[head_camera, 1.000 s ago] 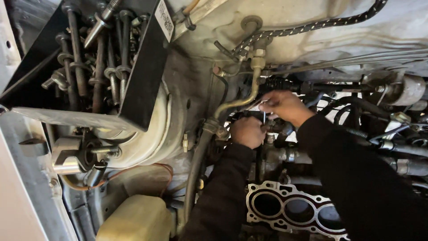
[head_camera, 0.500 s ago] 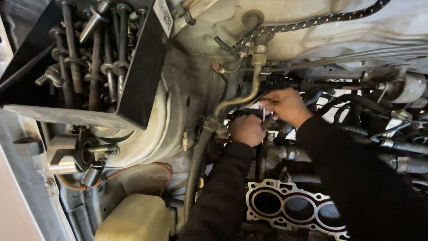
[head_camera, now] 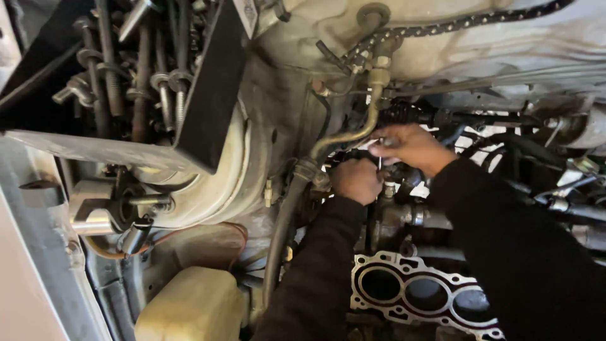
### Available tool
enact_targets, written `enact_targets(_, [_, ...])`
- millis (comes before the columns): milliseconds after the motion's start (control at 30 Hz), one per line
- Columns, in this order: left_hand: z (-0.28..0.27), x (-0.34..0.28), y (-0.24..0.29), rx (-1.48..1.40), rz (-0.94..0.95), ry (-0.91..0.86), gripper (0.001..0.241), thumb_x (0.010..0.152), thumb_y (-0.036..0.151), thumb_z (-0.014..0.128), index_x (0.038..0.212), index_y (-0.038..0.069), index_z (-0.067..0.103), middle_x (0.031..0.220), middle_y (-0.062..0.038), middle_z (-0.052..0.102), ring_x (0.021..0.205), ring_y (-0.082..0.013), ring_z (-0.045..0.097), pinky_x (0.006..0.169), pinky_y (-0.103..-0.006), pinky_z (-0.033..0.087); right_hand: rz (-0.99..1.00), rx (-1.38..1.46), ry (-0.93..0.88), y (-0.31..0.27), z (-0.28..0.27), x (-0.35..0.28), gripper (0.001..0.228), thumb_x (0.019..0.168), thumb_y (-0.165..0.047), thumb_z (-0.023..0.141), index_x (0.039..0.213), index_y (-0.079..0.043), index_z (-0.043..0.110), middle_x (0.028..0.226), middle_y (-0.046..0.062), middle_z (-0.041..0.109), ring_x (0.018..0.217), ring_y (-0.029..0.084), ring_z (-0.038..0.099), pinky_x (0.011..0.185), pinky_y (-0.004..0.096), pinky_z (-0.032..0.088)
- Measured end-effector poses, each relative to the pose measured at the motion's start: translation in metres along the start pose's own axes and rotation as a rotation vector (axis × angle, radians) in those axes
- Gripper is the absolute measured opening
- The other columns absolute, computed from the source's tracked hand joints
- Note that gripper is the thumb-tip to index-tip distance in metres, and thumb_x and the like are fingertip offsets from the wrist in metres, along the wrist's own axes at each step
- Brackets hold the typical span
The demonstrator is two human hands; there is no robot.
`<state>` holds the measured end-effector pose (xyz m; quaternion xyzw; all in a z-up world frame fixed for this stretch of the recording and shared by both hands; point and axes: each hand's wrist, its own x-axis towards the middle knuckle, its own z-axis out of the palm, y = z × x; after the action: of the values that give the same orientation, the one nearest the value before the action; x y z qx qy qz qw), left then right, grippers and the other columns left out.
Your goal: The person works on a car engine from an overhead perspective, using a wrench to tighten bolts on a component near the exhaust manifold. The hands manipulate the tool and engine parts while the camera shakes significantly.
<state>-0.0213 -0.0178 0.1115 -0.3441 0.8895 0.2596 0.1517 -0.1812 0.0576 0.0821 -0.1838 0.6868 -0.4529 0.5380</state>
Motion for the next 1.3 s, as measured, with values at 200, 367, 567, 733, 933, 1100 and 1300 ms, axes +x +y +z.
enact_targets(200, [0.0, 0.002, 0.001, 0.025, 0.036, -0.014, 0.042, 0.084, 0.05, 0.073, 0.085, 0.009, 0.077, 0.087, -0.018, 0.075, 0.082, -0.0391, 0.072, 0.074, -0.0536, 0.057, 0.013, -0.008, 0.022, 0.0, 0.01, -0.005, 0.031, 0.083, -0.018, 0.083, 0.107, 0.001, 0.076, 0.091, 0.008, 0.078, 0.072, 0.014, 0.068, 0.056, 0.031, 0.055])
enact_targets(367, [-0.006, 0.002, 0.004, 0.018, -0.028, -0.063, 0.041, 0.081, 0.05, 0.074, 0.085, 0.009, 0.077, 0.09, -0.017, 0.075, 0.084, -0.0392, 0.072, 0.074, -0.0537, 0.057, 0.03, 0.068, -0.083, 0.003, -0.004, 0.001, 0.033, 0.085, -0.018, 0.082, 0.111, 0.0, 0.073, 0.094, 0.008, 0.077, 0.078, 0.013, 0.069, 0.062, 0.028, 0.057])
enact_targets(567, [-0.011, 0.0, 0.007, 0.036, -0.047, -0.126, 0.045, 0.085, 0.053, 0.073, 0.085, 0.008, 0.078, 0.093, -0.018, 0.075, 0.087, -0.0392, 0.072, 0.075, -0.0537, 0.057, 0.008, -0.068, 0.041, -0.002, 0.007, -0.009, 0.035, 0.087, -0.018, 0.082, 0.115, 0.001, 0.075, 0.098, 0.009, 0.079, 0.079, 0.016, 0.071, 0.059, 0.031, 0.056])
enact_targets(733, [-0.005, 0.002, 0.004, 0.06, -0.006, -0.073, 0.038, 0.081, 0.047, 0.075, 0.086, 0.009, 0.078, 0.093, -0.017, 0.075, 0.088, -0.0382, 0.073, 0.076, -0.0521, 0.058, 0.034, 0.087, -0.094, 0.017, -0.006, 0.009, 0.037, 0.082, -0.021, 0.08, 0.113, -0.002, 0.074, 0.096, 0.006, 0.079, 0.078, 0.011, 0.073, 0.061, 0.028, 0.062])
enact_targets(933, [0.0, 0.0, 0.002, 0.054, -0.047, -0.084, 0.033, 0.08, 0.042, 0.076, 0.087, 0.01, 0.078, 0.094, -0.017, 0.075, 0.088, -0.0381, 0.073, 0.077, -0.0516, 0.058, 0.003, -0.056, 0.095, 0.017, 0.008, -0.001, 0.033, 0.086, -0.016, 0.085, 0.11, 0.006, 0.075, 0.095, 0.011, 0.078, 0.072, 0.016, 0.067, 0.057, 0.033, 0.055])
enact_targets(1100, [0.0, 0.003, -0.002, 0.056, 0.039, -0.05, 0.035, 0.083, 0.042, 0.075, 0.087, 0.008, 0.077, 0.093, -0.018, 0.075, 0.089, -0.0383, 0.072, 0.078, -0.0527, 0.057, 0.008, 0.099, -0.074, 0.011, 0.001, 0.001, 0.031, 0.085, -0.016, 0.077, 0.112, 0.0, 0.074, 0.096, 0.005, 0.079, 0.08, 0.012, 0.073, 0.061, 0.028, 0.06])
enact_targets(1300, [0.0, 0.001, -0.001, 0.036, -0.009, -0.085, 0.032, 0.08, 0.04, 0.075, 0.088, 0.009, 0.077, 0.095, -0.018, 0.075, 0.089, -0.0386, 0.072, 0.078, -0.0533, 0.058, -0.001, -0.112, 0.104, 0.007, 0.01, -0.007, 0.034, 0.088, -0.014, 0.081, 0.116, 0.003, 0.074, 0.102, 0.01, 0.078, 0.082, 0.018, 0.072, 0.061, 0.032, 0.059])
